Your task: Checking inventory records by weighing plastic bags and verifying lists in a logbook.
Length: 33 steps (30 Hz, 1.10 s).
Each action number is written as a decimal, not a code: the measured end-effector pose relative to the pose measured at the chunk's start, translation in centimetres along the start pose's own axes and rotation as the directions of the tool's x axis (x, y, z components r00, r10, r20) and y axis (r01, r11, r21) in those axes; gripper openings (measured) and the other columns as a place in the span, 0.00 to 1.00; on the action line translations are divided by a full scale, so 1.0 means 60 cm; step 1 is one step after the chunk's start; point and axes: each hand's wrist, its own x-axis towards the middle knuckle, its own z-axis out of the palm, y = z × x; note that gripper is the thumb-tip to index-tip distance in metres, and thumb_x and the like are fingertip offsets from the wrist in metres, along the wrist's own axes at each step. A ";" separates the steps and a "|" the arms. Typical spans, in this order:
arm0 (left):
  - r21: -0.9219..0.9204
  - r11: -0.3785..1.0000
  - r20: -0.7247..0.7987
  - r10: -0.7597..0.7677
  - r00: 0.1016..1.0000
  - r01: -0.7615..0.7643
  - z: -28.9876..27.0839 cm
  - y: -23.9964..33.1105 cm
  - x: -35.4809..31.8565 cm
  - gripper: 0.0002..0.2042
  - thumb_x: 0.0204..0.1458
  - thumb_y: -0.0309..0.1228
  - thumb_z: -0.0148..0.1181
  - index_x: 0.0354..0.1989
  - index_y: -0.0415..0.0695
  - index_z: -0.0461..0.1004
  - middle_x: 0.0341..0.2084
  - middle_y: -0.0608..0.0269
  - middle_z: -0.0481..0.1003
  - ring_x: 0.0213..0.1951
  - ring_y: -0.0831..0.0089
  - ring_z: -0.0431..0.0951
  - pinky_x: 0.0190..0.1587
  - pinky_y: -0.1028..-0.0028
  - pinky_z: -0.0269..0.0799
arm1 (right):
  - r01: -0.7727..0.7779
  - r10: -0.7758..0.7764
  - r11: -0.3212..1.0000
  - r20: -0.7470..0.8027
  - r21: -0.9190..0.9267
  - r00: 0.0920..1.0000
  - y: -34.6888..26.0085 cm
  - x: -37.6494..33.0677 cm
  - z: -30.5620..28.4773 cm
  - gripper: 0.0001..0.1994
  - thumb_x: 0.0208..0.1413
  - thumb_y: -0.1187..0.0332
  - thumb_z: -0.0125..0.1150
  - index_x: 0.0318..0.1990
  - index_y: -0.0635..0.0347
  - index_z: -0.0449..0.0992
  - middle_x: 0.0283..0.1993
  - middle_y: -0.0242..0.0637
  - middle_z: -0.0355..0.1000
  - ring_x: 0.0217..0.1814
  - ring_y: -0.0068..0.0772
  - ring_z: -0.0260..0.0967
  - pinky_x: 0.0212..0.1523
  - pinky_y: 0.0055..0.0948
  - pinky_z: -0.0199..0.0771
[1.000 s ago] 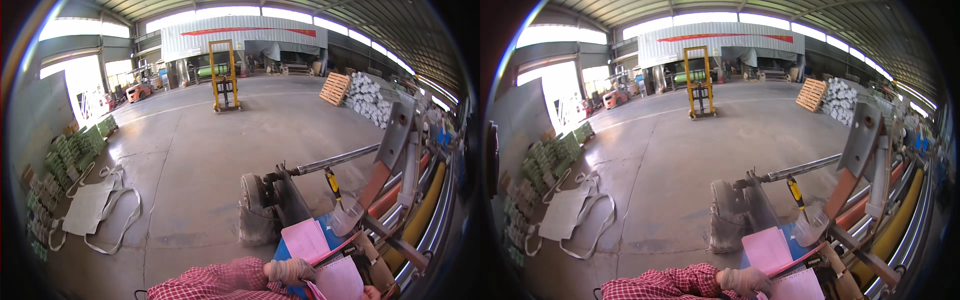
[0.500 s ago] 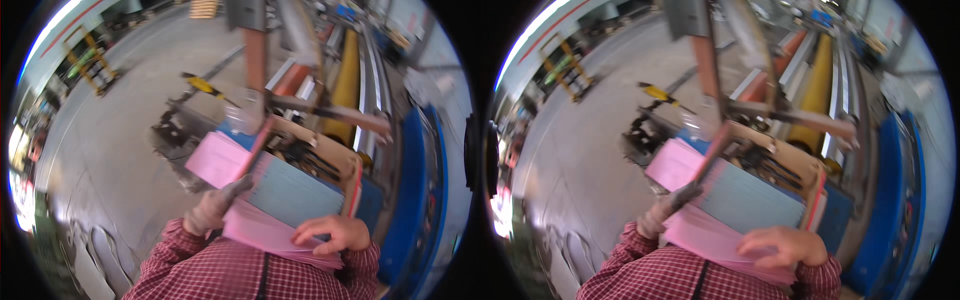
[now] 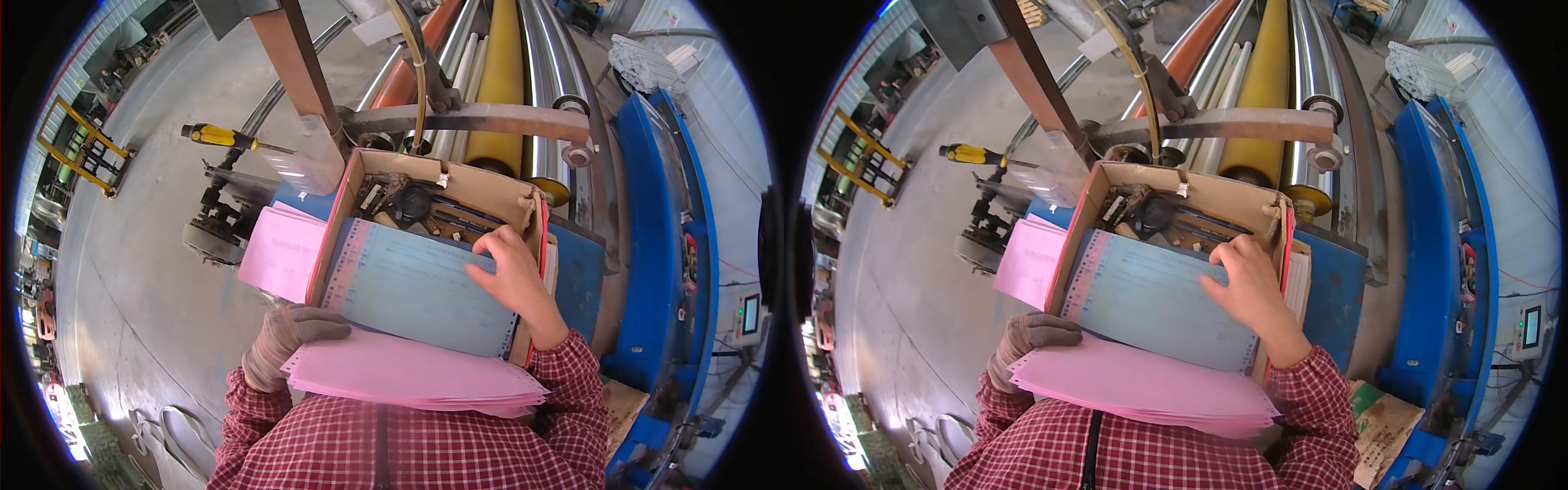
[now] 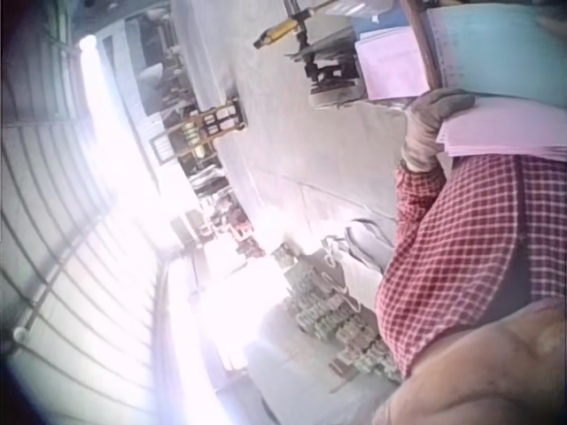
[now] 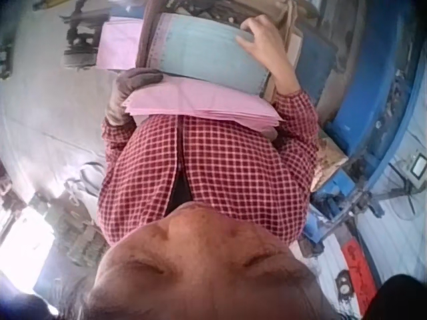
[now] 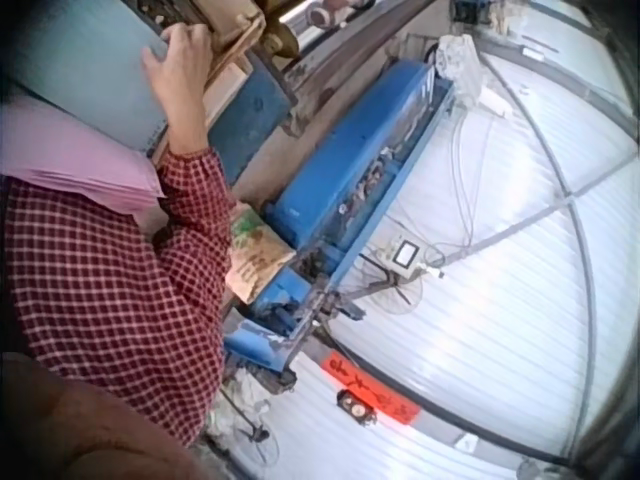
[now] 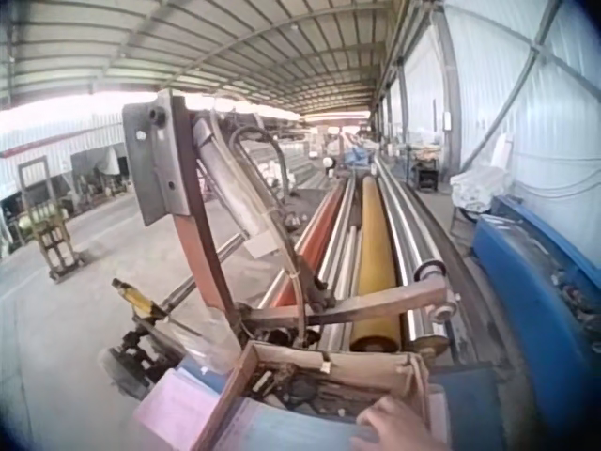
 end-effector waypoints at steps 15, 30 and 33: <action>0.037 0.999 0.016 -0.007 1.000 0.006 -0.003 0.000 0.003 0.08 0.38 0.29 0.61 0.30 0.47 0.77 0.30 0.61 0.76 0.32 0.66 0.77 0.36 0.72 0.73 | -0.065 0.102 0.985 0.232 -0.162 0.967 -0.003 0.007 0.004 0.17 0.40 0.63 0.64 0.35 0.61 0.67 0.39 0.41 0.61 0.45 0.42 0.61 0.44 0.36 0.62; -0.070 0.992 -0.122 -0.111 0.986 0.103 0.015 0.009 -0.003 0.09 0.38 0.30 0.61 0.30 0.41 0.77 0.29 0.57 0.76 0.32 0.63 0.77 0.36 0.70 0.72 | 0.369 -0.457 0.881 0.337 0.295 0.823 -0.117 -0.126 -0.164 0.39 0.37 0.48 0.67 0.53 0.67 0.63 0.47 0.43 0.67 0.46 0.38 0.65 0.48 0.37 0.62; 0.039 0.993 -0.167 -0.102 0.981 0.110 0.014 0.029 -0.003 0.10 0.38 0.31 0.61 0.30 0.42 0.77 0.29 0.57 0.76 0.32 0.63 0.77 0.36 0.69 0.72 | 0.442 -0.417 0.897 0.341 0.008 0.842 -0.131 -0.146 -0.145 0.40 0.39 0.48 0.66 0.55 0.66 0.61 0.48 0.43 0.66 0.47 0.38 0.64 0.51 0.38 0.58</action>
